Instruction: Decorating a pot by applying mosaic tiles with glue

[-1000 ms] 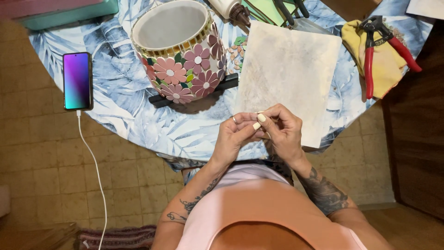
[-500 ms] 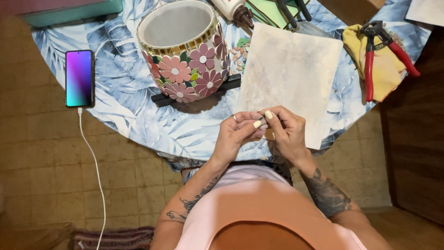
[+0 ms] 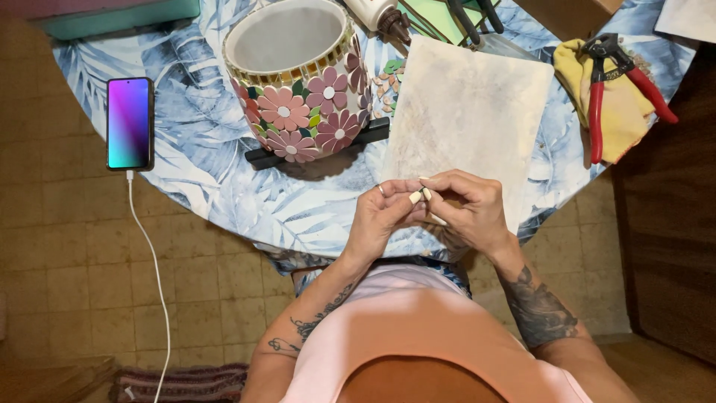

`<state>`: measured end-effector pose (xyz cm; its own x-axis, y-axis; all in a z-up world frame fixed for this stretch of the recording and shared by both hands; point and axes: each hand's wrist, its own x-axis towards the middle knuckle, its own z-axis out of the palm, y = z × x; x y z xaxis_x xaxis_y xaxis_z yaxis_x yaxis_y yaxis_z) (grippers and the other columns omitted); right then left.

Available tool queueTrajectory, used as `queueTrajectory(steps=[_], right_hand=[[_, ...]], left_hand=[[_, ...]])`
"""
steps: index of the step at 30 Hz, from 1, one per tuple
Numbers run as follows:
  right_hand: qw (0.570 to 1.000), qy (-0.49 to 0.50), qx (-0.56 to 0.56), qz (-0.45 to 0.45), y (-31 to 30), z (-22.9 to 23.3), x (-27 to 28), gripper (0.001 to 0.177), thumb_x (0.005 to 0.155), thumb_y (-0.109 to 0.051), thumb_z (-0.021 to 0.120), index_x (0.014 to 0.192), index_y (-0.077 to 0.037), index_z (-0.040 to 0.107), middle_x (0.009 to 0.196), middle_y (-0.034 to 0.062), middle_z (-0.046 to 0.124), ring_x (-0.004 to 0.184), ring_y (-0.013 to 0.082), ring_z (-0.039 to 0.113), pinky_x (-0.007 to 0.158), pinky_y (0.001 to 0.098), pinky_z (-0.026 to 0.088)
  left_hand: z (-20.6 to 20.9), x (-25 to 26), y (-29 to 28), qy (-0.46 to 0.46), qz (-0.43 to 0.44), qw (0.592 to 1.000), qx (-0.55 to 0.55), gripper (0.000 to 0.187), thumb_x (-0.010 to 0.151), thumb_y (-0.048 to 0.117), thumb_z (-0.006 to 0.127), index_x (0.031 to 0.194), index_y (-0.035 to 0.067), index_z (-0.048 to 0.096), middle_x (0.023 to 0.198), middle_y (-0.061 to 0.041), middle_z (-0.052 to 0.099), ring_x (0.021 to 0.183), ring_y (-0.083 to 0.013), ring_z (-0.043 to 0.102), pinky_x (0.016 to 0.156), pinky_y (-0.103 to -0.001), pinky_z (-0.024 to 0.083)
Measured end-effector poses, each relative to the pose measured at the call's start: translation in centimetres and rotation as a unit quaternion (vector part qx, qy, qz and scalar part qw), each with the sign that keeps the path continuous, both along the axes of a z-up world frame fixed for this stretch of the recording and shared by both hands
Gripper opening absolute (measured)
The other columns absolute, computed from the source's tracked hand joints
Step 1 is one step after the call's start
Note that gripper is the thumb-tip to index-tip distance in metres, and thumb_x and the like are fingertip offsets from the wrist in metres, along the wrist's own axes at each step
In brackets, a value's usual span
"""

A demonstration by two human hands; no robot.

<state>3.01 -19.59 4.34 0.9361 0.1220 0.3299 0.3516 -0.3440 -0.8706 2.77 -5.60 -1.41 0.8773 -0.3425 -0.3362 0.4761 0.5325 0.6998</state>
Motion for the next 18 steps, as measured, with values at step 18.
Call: queueTrajectory(steps=[18], right_hand=[[0.999,-0.012,-0.016,0.027,-0.4,0.3,0.2,0.004,0.069,0.000,0.066,0.071,-0.002,0.064,0.069,0.0103,0.063,0.062,0.0212,0.063,0.056,0.0281,0.048]], left_hand=[[2.2,-0.6,-0.1,-0.004,-0.001,0.999,0.032,0.025,0.081,0.006,0.053,0.101,-0.009,0.051,0.085,-0.017,0.062,0.077,-0.0224,0.062,0.069,-0.033,0.052]])
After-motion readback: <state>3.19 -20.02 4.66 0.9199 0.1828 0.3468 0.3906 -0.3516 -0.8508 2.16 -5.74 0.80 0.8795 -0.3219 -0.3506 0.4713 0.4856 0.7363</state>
